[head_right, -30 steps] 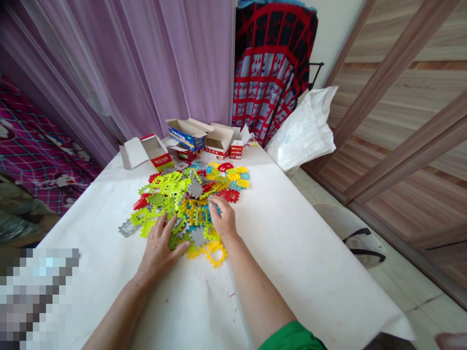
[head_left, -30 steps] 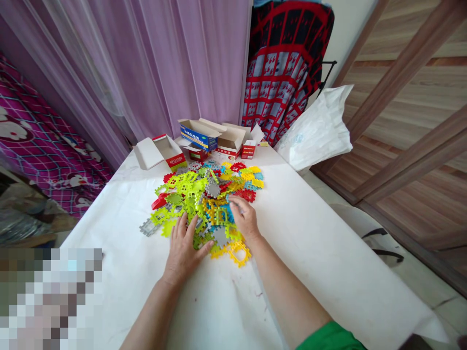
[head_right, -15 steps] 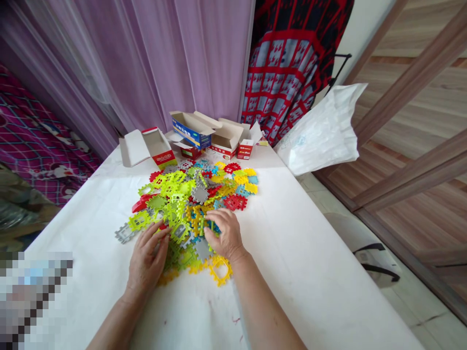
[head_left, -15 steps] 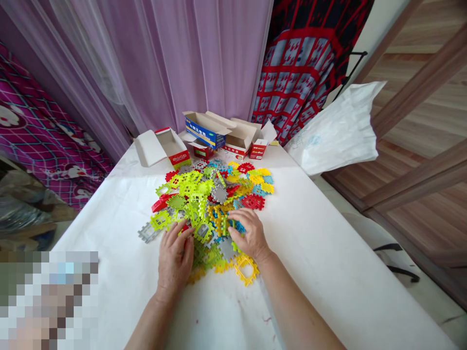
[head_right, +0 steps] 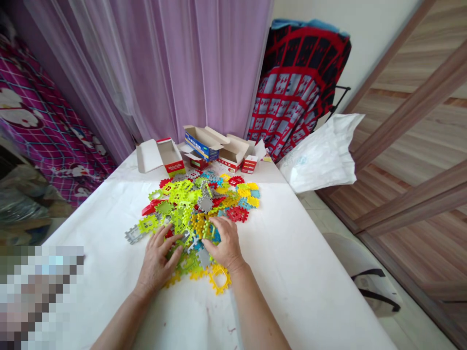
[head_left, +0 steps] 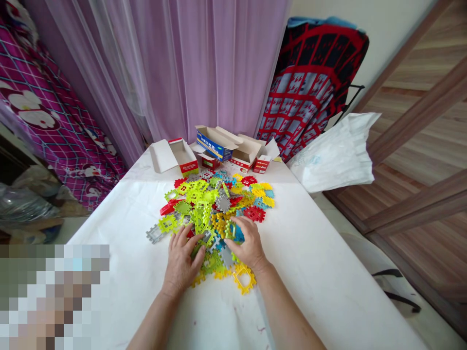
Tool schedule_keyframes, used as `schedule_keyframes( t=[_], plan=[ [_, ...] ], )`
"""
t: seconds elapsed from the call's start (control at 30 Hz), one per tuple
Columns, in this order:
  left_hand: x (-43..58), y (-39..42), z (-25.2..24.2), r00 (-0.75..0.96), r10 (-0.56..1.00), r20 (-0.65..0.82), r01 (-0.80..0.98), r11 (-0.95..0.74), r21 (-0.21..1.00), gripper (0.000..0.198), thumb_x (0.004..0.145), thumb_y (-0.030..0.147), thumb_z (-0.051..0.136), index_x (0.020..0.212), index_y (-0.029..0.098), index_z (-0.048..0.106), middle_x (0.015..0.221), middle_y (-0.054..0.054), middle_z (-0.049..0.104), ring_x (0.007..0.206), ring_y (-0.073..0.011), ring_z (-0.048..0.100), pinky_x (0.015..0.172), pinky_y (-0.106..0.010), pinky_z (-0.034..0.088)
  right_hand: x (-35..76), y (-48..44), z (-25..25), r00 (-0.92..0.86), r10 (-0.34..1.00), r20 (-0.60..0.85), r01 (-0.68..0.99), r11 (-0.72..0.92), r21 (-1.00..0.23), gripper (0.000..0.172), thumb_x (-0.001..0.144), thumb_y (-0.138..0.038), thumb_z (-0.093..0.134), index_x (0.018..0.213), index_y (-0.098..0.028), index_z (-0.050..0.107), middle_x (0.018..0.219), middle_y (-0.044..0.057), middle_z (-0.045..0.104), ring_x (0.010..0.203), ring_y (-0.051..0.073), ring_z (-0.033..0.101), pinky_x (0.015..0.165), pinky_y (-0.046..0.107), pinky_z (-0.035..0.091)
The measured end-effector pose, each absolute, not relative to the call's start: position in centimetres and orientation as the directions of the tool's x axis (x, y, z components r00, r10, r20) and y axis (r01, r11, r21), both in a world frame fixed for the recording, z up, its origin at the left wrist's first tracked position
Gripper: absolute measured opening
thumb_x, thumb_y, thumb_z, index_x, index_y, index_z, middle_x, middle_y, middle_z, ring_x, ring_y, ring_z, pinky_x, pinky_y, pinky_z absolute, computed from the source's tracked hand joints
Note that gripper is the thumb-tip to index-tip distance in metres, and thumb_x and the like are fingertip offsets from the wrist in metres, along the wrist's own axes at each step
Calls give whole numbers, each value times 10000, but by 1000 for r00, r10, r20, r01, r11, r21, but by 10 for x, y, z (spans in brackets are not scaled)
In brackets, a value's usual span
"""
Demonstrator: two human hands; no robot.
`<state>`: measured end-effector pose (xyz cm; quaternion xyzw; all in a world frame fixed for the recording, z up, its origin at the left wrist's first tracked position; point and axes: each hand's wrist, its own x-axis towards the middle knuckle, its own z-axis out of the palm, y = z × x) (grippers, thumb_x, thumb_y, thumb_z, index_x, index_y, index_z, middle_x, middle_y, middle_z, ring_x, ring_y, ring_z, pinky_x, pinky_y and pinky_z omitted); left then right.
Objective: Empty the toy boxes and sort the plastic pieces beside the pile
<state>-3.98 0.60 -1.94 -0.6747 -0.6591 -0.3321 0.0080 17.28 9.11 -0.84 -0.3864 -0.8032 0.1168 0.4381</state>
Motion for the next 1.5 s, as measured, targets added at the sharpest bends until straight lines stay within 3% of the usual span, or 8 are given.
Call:
schedule_keyframes(
  t=[0.2, 0.37, 0.5, 0.7, 0.83, 1.03, 1.3, 1.5],
  plan=[
    [-41, 9, -21, -97, 879, 467, 898, -125, 422, 262, 903, 346, 498, 1058, 264, 692, 1396, -107, 527, 1331, -308, 440, 1068, -566, 382, 198, 101, -13, -209, 796, 568, 516, 583, -628, 507, 757, -350, 698, 1233, -236, 564, 1160, 91, 661, 1062, 252, 620, 920, 419, 520],
    [-43, 12, -25, -92, 866, 491, 893, -146, 425, 272, 891, 373, 499, 1028, 261, 705, 1379, -104, 546, 1296, -309, 479, 1062, -548, 399, 248, 101, -26, -114, 818, 564, 649, 491, -581, 392, 737, -297, 645, 1123, -229, 636, 1118, 96, 681, 1055, 269, 617, 960, 467, 493],
    [-44, 15, -27, -95, 863, 496, 894, -145, 423, 287, 889, 391, 488, 1020, 269, 712, 1377, -99, 546, 1295, -316, 476, 1060, -554, 398, 282, 103, -34, -176, 878, 445, 721, 423, -549, 351, 697, -230, 598, 1034, -255, 690, 1120, 70, 698, 1058, 266, 621, 977, 469, 478],
    [-44, 15, -23, -73, 880, 470, 895, -150, 420, 288, 892, 399, 484, 1015, 277, 714, 1387, -100, 528, 1299, -309, 469, 1068, -556, 381, 295, 118, -30, -337, 881, 331, 653, 472, -592, 434, 676, -275, 680, 1108, -244, 692, 1209, 71, 675, 1131, 262, 615, 1010, 461, 464],
    [-40, 10, -16, -66, 902, 427, 900, -131, 416, 289, 879, 399, 507, 1029, 257, 709, 1387, -113, 528, 1315, -319, 452, 1069, -552, 374, 299, 120, -29, -336, 889, 311, 624, 457, -634, 456, 663, -303, 710, 1110, -212, 698, 1279, 111, 632, 1175, 279, 596, 1029, 459, 453],
    [-37, -4, -13, -5, 924, 382, 904, -160, 397, 286, 862, 367, 564, 1100, 250, 670, 1404, -121, 517, 1352, -309, 416, 1082, -586, 331, 299, 118, -36, -307, 899, 311, 622, 437, -650, 359, 717, -290, 627, 1054, -207, 720, 1247, 106, 649, 1160, 263, 603, 1046, 431, 445],
    [-41, -6, -23, -46, 875, 481, 875, -197, 442, 114, 856, 291, 580, 899, 238, 670, 1304, -107, 607, 1230, -281, 538, 1007, -538, 436, 297, 114, -36, -278, 893, 353, 635, 447, -630, 350, 727, -341, 598, 1030, -234, 735, 1247, 90, 649, 1151, 281, 602, 1038, 437, 455],
    [-41, -5, -25, -36, 873, 487, 871, -212, 444, 112, 857, 288, 576, 907, 239, 663, 1295, -111, 612, 1244, -293, 529, 1010, -545, 431, 289, 108, -30, -100, 879, 467, 596, 429, -679, 279, 754, -406, 564, 871, -231, 747, 1041, 101, 726, 998, 278, 667, 952, 464, 515]
  ],
)
